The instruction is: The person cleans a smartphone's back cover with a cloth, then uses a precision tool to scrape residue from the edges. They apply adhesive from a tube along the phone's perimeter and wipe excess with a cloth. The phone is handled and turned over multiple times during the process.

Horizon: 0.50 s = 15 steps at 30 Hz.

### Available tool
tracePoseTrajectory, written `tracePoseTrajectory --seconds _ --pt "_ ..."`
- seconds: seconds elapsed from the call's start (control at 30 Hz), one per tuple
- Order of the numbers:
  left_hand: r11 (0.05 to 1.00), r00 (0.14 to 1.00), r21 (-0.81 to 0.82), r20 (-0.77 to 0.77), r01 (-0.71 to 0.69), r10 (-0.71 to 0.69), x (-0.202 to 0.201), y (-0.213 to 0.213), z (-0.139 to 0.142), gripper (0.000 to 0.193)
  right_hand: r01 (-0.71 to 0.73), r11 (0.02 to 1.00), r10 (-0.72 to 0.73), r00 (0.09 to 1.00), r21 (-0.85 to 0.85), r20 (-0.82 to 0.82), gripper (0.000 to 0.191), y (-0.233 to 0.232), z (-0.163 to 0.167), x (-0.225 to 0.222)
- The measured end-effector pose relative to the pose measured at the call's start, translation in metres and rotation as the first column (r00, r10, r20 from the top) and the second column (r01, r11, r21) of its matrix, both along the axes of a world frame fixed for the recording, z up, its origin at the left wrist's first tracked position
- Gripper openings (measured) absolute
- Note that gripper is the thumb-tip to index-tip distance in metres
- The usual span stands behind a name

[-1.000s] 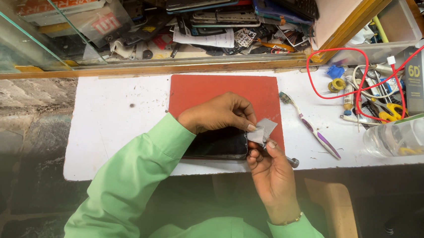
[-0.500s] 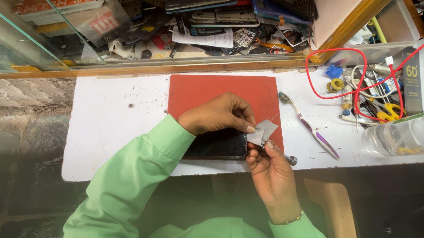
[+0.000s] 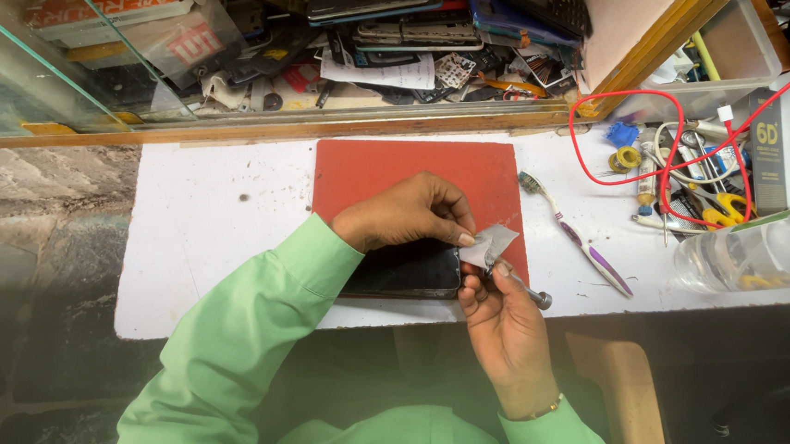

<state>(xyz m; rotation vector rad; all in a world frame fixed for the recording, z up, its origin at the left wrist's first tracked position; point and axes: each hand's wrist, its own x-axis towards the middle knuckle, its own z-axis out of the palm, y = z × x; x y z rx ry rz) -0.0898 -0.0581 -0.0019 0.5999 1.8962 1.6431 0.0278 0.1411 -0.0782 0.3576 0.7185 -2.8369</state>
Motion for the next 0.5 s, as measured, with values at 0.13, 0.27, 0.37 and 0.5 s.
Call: tracePoseTrajectory --seconds 0.13,0.27,0.37,0.5 --pt "1.000 1.000 0.015 -0.007 0.003 -0.003 -0.0005 0.0000 -0.0011 0.015 -0.008 1.000 0.008 1.000 0.007 0.001 0.014 0.0010 0.0003 -0.0007" --pt "1.000 1.000 -0.027 -0.002 -0.004 0.004 0.0005 0.0004 -0.0011 0.015 -0.022 0.999 0.022 1.000 0.027 -0.013 0.012 0.0030 0.0005 -0.0007" --pt "1.000 1.000 -0.016 -0.002 -0.013 0.013 0.0006 0.0008 -0.0004 0.014 0.006 1.000 -0.006 1.000 0.017 -0.001 0.014 0.0014 0.0007 -0.0010" --pt "1.000 1.000 -0.004 0.005 -0.009 0.009 0.0002 -0.0001 0.0008 0.014 -0.013 0.999 0.012 1.000 0.034 0.019 0.017 0.0010 0.0031 -0.0025"
